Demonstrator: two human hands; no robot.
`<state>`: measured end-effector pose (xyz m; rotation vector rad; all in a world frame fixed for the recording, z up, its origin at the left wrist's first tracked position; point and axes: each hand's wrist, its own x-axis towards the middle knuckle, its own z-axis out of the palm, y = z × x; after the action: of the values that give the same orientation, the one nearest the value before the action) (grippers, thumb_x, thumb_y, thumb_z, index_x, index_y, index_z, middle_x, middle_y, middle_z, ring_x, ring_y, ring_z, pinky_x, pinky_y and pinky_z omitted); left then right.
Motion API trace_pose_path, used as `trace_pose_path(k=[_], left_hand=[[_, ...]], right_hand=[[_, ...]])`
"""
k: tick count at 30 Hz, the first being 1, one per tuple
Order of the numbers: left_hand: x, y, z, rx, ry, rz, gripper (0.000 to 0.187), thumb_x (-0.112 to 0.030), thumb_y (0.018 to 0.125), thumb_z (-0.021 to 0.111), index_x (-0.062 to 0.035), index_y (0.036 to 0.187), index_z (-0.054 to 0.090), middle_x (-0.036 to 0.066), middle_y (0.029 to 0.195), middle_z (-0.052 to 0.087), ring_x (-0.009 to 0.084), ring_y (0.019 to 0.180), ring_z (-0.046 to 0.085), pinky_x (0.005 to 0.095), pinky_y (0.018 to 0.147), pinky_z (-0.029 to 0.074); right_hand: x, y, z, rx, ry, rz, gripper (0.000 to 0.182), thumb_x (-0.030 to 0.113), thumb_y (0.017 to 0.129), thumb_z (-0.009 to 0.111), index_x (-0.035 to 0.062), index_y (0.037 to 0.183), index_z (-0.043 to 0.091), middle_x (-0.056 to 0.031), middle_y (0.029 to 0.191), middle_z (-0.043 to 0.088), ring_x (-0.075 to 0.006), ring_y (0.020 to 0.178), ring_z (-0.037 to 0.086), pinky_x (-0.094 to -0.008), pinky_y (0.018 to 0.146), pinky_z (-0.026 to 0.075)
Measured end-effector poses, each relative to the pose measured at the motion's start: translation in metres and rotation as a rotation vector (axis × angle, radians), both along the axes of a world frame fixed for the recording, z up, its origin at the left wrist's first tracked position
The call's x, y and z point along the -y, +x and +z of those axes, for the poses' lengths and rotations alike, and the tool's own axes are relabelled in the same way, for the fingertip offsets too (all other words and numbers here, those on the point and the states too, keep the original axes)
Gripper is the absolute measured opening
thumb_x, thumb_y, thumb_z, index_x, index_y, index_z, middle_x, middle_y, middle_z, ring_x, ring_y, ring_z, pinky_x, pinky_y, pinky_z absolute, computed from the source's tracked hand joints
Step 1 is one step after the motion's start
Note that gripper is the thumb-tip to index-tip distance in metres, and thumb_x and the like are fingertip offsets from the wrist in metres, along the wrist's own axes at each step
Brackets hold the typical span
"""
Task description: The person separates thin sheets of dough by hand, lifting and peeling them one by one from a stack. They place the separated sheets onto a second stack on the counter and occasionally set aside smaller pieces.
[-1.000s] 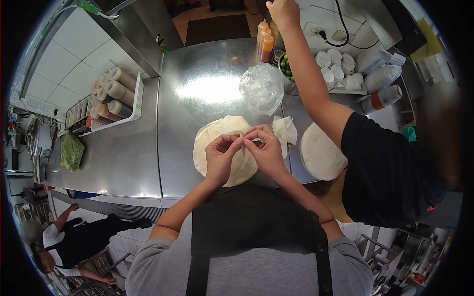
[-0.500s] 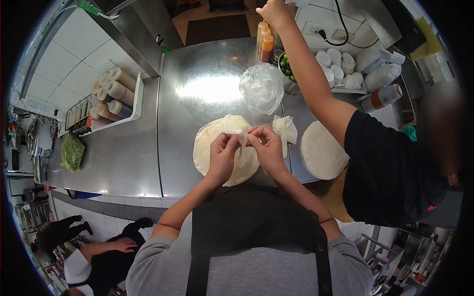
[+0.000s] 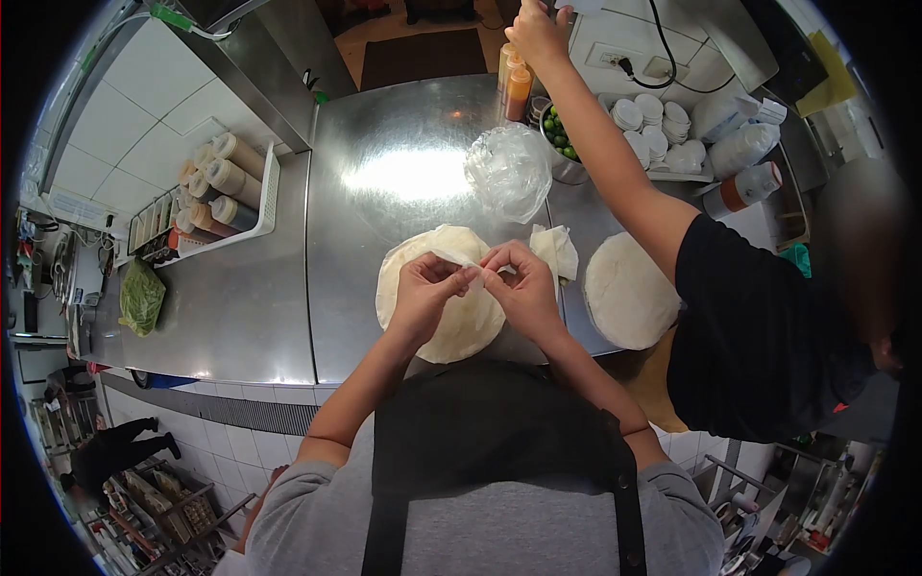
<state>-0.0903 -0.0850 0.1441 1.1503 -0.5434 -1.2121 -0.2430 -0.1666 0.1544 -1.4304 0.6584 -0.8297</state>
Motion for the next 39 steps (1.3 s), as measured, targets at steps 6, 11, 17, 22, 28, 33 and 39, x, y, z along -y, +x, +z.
trace_pose_path(k=[6,11,17,22,28,33,39], left_hand=[[0.005,-0.003,0.004,0.213,0.024,0.065,0.008,-0.002,0.088,0.072,0.0007,0.093,0.067,0.004,0.081,0.069,0.0083,0.074,0.064,0.0233,0.068,0.051],[0.006,-0.013,0.002,0.186,-0.072,0.105,0.007,0.000,0.090,0.068,0.0016,0.096,0.067,0.004,0.088,0.070,0.0087,0.079,0.064,0.0248,0.073,0.052],[0.005,-0.014,-0.011,0.293,-0.119,0.123,0.004,0.004,0.091,0.065,0.0026,0.095,0.065,0.006,0.090,0.070,0.0103,0.083,0.066,0.0253,0.077,0.053],[0.009,-0.012,-0.015,0.393,-0.104,0.071,0.005,0.006,0.090,0.064,0.0025,0.093,0.065,0.006,0.087,0.070,0.0098,0.082,0.067,0.0247,0.076,0.053],[0.019,-0.020,-0.014,0.565,-0.031,0.070,0.011,0.007,0.088,0.066,0.0045,0.098,0.066,0.007,0.084,0.071,0.0093,0.080,0.068,0.0239,0.073,0.054],[0.020,-0.022,-0.002,0.717,-0.128,0.071,0.024,0.003,0.083,0.070,0.0041,0.107,0.070,0.006,0.079,0.063,0.0103,0.069,0.061,0.0247,0.065,0.050],[0.020,-0.012,0.004,0.674,-0.052,0.073,0.023,0.003,0.083,0.068,0.0035,0.106,0.071,0.005,0.079,0.059,0.0103,0.068,0.058,0.0256,0.065,0.048]], right_hand=[[-0.005,0.006,-0.003,-0.052,0.072,-0.024,0.013,0.006,0.088,0.070,0.0010,0.086,0.058,-0.0048,0.091,0.061,-0.0107,0.081,0.062,-0.0261,0.069,0.055],[-0.005,0.003,0.009,-0.105,0.129,0.020,0.022,0.017,0.090,0.074,0.0022,0.088,0.058,-0.0032,0.082,0.062,-0.0089,0.075,0.062,-0.0242,0.063,0.052],[0.005,-0.002,0.004,-0.216,0.054,0.087,0.023,0.017,0.090,0.072,0.0010,0.089,0.055,-0.0045,0.078,0.061,-0.0125,0.071,0.061,-0.0274,0.060,0.049],[0.005,0.001,0.008,-0.301,-0.343,-0.013,0.017,0.005,0.087,0.066,-0.0013,0.087,0.051,-0.0116,0.084,0.056,-0.0249,0.073,0.058,-0.0345,0.063,0.050],[0.005,0.003,0.004,-0.493,-0.495,-0.153,0.015,0.001,0.085,0.063,-0.0014,0.093,0.051,-0.0158,0.097,0.055,-0.0332,0.086,0.059,-0.0408,0.073,0.050],[0.002,-0.001,0.014,-0.320,-0.370,-0.116,0.015,0.002,0.089,0.062,-0.0017,0.103,0.057,-0.0183,0.097,0.058,-0.0373,0.088,0.063,-0.0427,0.074,0.050],[0.016,-0.001,0.006,-0.366,-0.480,-0.245,0.010,0.005,0.092,0.061,-0.0031,0.097,0.062,-0.0178,0.089,0.063,-0.0359,0.084,0.064,-0.0431,0.074,0.050]])
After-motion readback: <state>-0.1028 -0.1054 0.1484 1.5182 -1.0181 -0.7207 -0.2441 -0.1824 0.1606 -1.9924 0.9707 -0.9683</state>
